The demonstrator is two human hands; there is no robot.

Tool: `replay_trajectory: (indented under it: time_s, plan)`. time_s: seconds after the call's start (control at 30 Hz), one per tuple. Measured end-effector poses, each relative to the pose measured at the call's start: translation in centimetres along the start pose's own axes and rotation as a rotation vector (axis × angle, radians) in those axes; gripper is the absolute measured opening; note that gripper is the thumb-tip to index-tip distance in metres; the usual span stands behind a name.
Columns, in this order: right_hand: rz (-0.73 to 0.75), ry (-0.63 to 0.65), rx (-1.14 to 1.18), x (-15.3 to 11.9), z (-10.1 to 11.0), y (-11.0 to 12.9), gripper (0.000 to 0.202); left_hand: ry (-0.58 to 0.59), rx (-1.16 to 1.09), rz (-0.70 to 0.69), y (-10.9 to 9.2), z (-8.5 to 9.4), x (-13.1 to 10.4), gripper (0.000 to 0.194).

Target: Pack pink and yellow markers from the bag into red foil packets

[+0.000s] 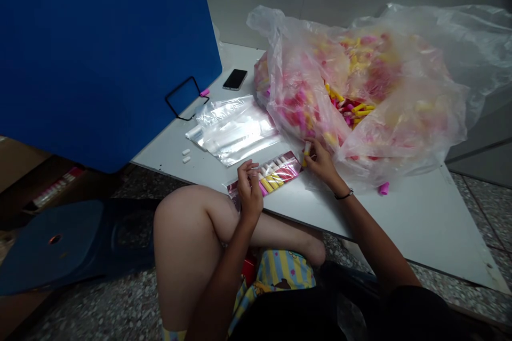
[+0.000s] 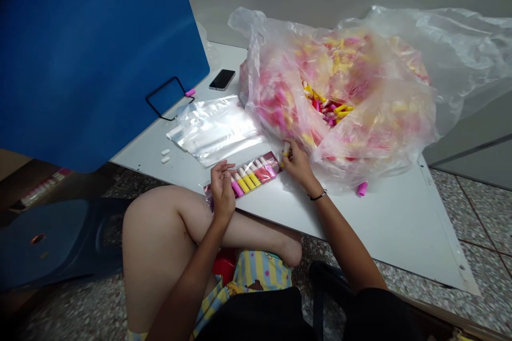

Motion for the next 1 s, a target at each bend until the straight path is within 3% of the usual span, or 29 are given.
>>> replay_trajectory:
  time_s: [0.6,1.0]
  plan:
    - [0.03,-0.047,-0.221,0.04,0.38,0.35,0.057,0.002,0.007,0.001,0.07,-0.03,-0.02,0.029]
    - [0.107,-0.043,-0.255,-0.01,0.03,0.67,0.043,0.006,0.004,0.005,0.04,-0.05,-0.04,0.029]
Point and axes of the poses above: each hand's wrist, its own x-axis towards the middle knuckle, its own z-axis out of the back of the hand, y = z × x, the point moved 10 cm from there along x, towards the middle knuckle, and after that the axes turned 1 degree about y, right-handed, at the moved point
